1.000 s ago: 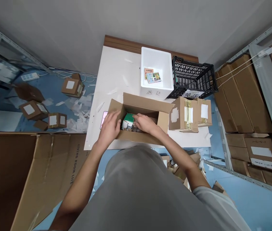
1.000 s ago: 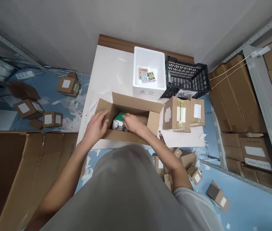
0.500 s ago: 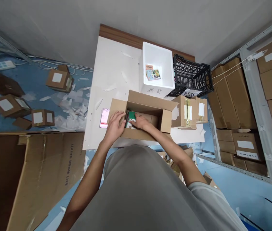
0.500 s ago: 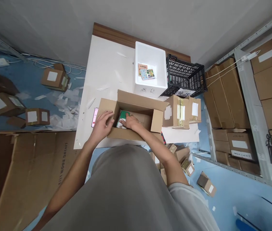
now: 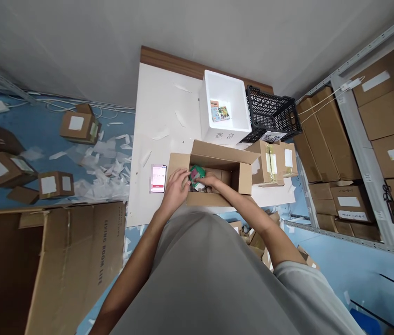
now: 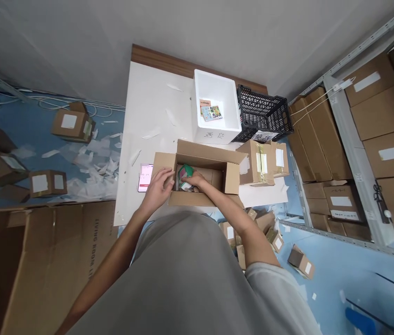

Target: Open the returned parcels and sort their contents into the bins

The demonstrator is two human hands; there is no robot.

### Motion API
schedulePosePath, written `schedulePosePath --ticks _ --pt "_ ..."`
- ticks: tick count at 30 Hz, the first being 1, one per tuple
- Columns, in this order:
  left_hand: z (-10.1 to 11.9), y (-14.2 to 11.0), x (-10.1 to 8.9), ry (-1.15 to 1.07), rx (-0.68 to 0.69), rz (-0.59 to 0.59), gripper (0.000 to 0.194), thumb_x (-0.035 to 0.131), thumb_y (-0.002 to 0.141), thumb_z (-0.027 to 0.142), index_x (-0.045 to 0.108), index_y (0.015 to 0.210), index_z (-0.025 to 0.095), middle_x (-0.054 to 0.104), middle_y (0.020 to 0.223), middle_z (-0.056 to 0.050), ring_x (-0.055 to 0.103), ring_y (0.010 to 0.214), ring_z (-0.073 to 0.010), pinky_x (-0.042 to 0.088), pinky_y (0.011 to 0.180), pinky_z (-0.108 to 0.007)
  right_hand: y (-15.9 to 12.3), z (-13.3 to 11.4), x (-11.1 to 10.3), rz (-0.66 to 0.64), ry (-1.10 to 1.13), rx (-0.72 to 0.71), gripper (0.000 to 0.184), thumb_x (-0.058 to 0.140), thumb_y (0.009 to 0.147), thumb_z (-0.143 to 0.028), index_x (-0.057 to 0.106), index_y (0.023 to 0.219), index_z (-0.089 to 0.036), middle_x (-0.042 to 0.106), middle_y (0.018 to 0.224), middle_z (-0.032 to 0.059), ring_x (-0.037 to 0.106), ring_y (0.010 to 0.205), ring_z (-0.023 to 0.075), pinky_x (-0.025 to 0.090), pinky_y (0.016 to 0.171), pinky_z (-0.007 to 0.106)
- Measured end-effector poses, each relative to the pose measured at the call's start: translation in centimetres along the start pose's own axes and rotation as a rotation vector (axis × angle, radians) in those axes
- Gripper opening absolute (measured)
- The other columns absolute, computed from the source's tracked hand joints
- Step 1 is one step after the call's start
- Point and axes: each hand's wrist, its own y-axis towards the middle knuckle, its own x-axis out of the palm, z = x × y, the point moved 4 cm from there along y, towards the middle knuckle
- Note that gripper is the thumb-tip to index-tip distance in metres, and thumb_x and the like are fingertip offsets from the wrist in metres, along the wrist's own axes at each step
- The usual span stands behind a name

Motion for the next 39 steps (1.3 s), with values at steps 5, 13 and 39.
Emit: schedulePosePath --ticks 5,13,39 --pt "-0.2 0.2 -0.1 -0.040 -0.020 -0.027 0.044 0.055 0.104 0.038 0.076 0.139 0.020 0.070 0.157 -0.019 0.058 0.158 -0.0387 0.041 0.138 -0.066 -2.5 1.1 -2.9 -0.034 0.225 0.054 0.033 0.084 0.097 -0.039 0.078 0.113 -0.011 0.081 0.076 0.0073 0.071 0.057 0.0179 0.057 0.049 0.024" --pt "2.3 2.2 -1.2 -0.426 -0.264 0.005 0.065 0.074 0.100 0.062 0.067 0.151 0.022 0.068 0.162 -0.021 0.062 0.157 -0.0388 0.046 0.135 -0.061 -13.6 5.3 -8.7 0.007 0.943 -0.239 0.067 0.101 0.075 -0.037 0.079 0.137 -0.024 0.089 0.121 0.0060 0.082 0.086 0.0204 0.068 0.067 0.026" --pt "16.0 8.8 7.5 -1.025 -0.451 0.082 0.073 0.113 0.055 0.048 0.083 0.112 0.014 0.088 0.115 -0.017 0.085 0.109 -0.0402 0.070 0.099 -0.052 -18.0 9.8 -10.9 0.719 0.707 -0.607 0.073 0.073 0.103 -0.064 0.058 0.162 -0.025 0.061 0.167 0.0207 0.057 0.160 0.0344 0.051 0.133 0.056"
